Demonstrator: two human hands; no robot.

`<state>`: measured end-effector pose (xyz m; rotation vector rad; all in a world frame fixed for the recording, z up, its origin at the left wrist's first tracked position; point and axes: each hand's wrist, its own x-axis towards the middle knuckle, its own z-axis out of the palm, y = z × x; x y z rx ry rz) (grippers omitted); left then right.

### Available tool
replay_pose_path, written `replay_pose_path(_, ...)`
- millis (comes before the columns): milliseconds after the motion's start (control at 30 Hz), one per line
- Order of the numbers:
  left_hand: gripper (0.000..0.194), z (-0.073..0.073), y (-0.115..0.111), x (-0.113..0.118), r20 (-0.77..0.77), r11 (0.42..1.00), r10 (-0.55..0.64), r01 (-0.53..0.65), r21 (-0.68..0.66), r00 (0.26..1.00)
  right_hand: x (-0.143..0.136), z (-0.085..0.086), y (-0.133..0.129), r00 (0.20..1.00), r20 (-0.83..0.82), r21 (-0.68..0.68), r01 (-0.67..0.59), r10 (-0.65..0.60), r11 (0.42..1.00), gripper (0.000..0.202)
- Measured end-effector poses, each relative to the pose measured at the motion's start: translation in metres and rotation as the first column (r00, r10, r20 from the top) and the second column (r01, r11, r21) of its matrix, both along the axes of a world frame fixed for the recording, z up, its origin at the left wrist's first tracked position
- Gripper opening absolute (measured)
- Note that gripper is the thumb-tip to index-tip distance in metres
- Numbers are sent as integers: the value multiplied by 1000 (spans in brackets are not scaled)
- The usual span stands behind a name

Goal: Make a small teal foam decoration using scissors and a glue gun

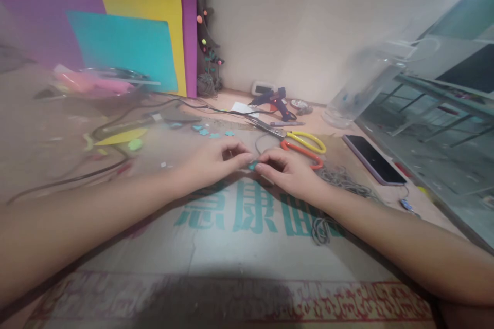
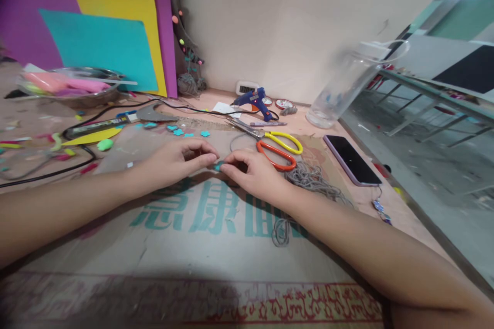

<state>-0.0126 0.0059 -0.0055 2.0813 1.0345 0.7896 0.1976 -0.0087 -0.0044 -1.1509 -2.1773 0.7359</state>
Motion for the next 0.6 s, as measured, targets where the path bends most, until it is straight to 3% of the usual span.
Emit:
replay_pose_path(100,25,-3,1,0,-6,1000,-21,21,-8,1000,0,1,-1,1000,8,-24,4,-4,1000,18)
replay_pose_path(300,35,-4,4,-1,-34,999,-34,34,5,999,0,3,-2,1000,5,-59,14,-14,998,20)
replay_pose_path(467,28,-3,3,0,-93,996,-82,84,24,992,-1,2,-2,1000,-9,-71,23,-24,997,20)
replay_pose_path(600,27,-4,3,0,-96,998,-70,70,0,993,-2,4,-4,997,-70,-147,19,-30,989,22)
